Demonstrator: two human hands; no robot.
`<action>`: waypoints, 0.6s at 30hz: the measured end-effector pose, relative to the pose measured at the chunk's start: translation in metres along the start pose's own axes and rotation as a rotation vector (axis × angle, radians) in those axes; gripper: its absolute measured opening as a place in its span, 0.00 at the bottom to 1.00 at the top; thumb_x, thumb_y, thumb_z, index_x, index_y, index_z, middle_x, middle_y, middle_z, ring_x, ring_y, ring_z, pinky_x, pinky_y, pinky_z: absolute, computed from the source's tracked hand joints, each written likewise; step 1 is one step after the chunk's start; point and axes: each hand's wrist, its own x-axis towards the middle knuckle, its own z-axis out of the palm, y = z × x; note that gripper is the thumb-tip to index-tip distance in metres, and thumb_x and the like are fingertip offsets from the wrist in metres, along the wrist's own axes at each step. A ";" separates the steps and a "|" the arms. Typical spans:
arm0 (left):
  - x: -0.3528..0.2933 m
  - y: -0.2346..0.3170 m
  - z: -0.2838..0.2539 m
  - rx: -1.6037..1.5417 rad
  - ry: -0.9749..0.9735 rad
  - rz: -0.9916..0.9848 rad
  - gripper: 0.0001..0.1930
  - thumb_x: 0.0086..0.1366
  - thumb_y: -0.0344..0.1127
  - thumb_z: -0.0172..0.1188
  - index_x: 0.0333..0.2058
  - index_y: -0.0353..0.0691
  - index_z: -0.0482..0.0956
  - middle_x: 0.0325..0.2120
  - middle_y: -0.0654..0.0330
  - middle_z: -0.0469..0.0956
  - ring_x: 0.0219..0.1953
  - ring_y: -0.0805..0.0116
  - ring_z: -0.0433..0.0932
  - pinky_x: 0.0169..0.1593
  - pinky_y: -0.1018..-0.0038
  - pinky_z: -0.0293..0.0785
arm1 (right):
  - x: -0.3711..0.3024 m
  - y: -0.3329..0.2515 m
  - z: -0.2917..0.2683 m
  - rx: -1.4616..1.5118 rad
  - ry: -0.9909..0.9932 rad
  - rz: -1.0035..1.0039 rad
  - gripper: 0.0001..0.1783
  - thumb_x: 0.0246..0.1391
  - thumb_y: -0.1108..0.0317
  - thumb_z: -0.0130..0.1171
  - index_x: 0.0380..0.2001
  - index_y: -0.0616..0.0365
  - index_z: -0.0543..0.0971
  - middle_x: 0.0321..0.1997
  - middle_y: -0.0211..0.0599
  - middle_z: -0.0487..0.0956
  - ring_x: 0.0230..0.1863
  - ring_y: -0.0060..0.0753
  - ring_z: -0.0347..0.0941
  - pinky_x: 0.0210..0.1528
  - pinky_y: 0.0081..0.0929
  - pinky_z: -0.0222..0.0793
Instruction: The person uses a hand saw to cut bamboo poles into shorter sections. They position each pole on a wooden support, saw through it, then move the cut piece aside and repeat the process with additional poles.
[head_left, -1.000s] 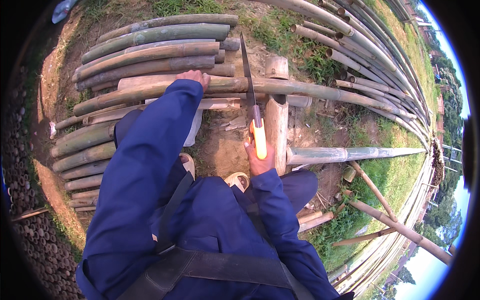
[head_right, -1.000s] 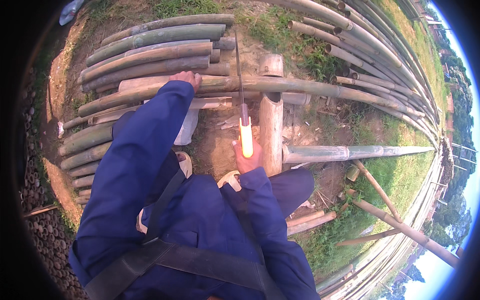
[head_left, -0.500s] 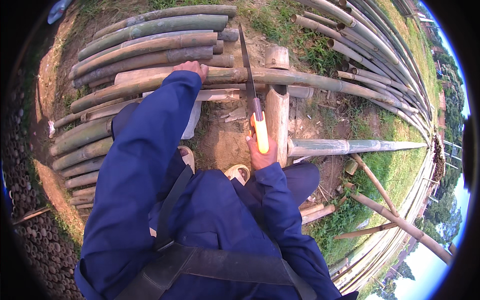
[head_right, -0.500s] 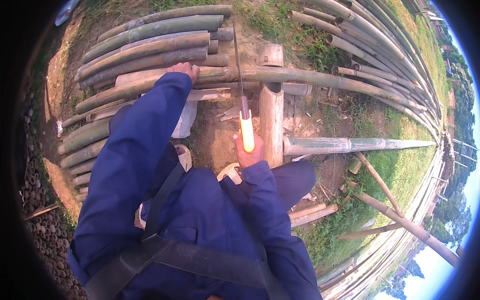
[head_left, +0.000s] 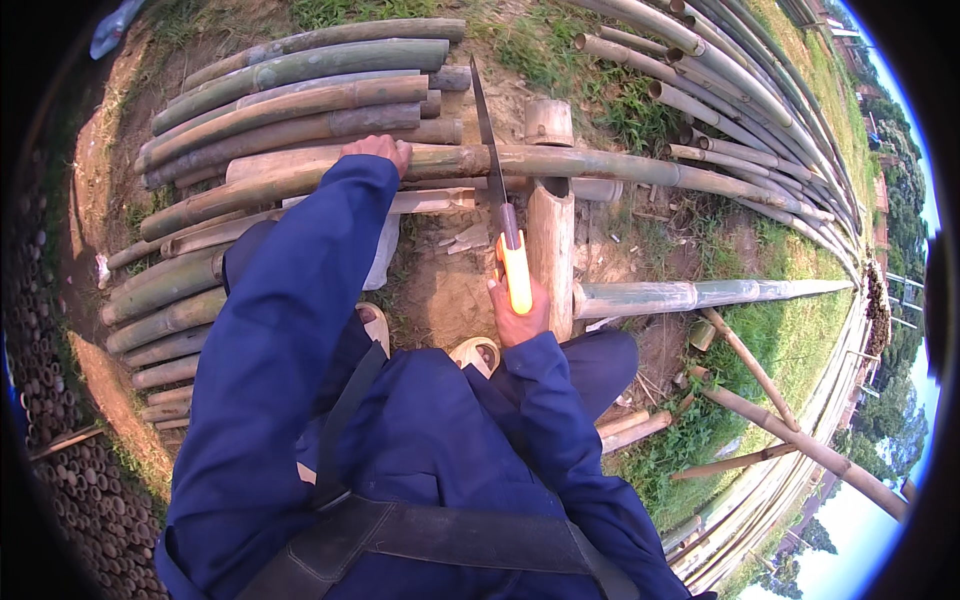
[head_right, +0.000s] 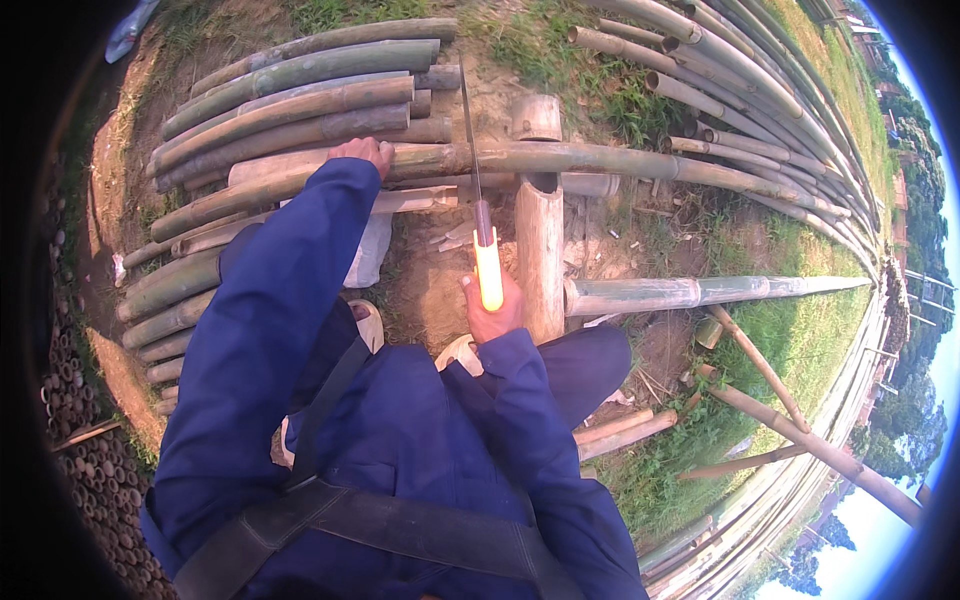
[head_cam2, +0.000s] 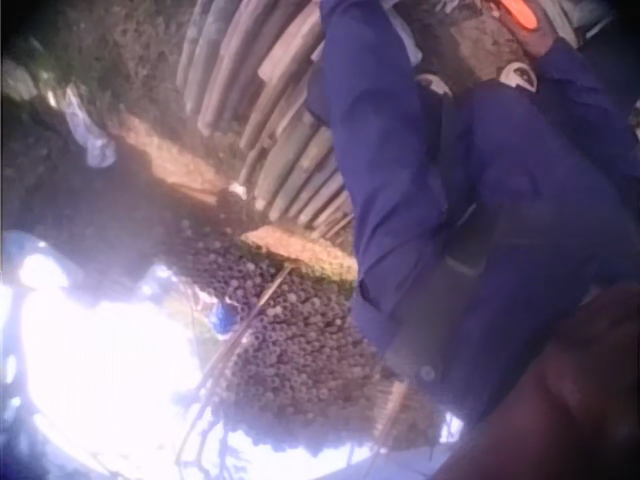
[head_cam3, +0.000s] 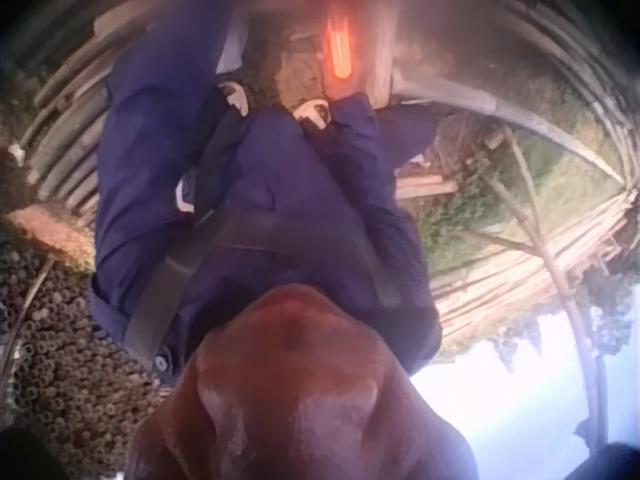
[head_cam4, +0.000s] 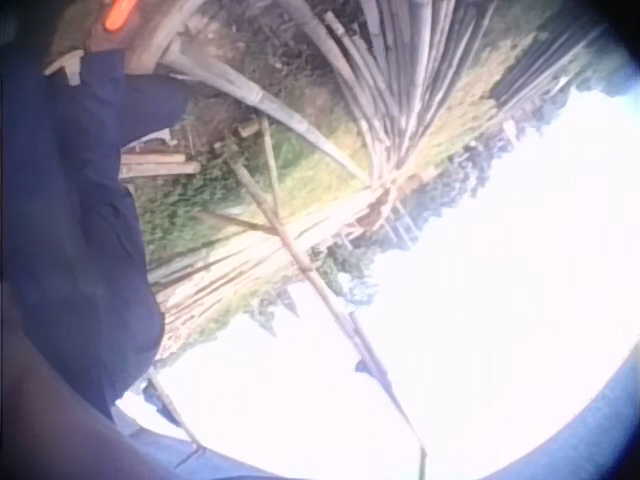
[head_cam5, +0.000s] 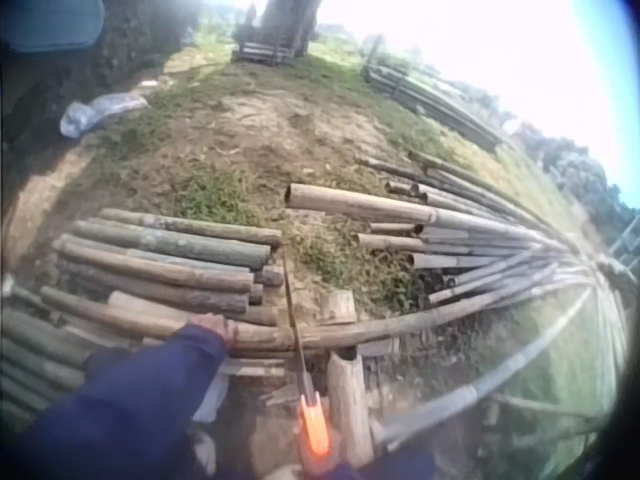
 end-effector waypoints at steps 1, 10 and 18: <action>-0.003 -0.008 0.002 -0.007 0.000 -0.002 0.28 0.69 0.54 0.43 0.40 0.38 0.87 0.41 0.42 0.83 0.46 0.42 0.83 0.54 0.52 0.75 | -0.015 -0.004 -0.005 0.007 -0.041 0.086 0.09 0.60 0.72 0.63 0.40 0.65 0.79 0.25 0.34 0.77 0.26 0.23 0.72 0.29 0.26 0.68; -0.003 -0.006 0.001 -0.013 0.011 -0.017 0.28 0.69 0.54 0.43 0.42 0.40 0.87 0.41 0.43 0.84 0.46 0.43 0.83 0.55 0.52 0.75 | -0.071 -0.015 -0.029 0.057 -0.069 0.233 0.11 0.60 0.75 0.61 0.45 0.66 0.79 0.30 0.34 0.81 0.36 0.23 0.81 0.40 0.21 0.76; -0.002 -0.012 0.004 -0.014 0.006 -0.012 0.27 0.70 0.53 0.43 0.42 0.39 0.86 0.41 0.42 0.84 0.46 0.43 0.83 0.54 0.51 0.75 | -0.083 -0.014 -0.030 0.013 -0.068 0.168 0.13 0.59 0.76 0.62 0.47 0.66 0.78 0.27 0.27 0.73 0.28 0.18 0.68 0.35 0.21 0.69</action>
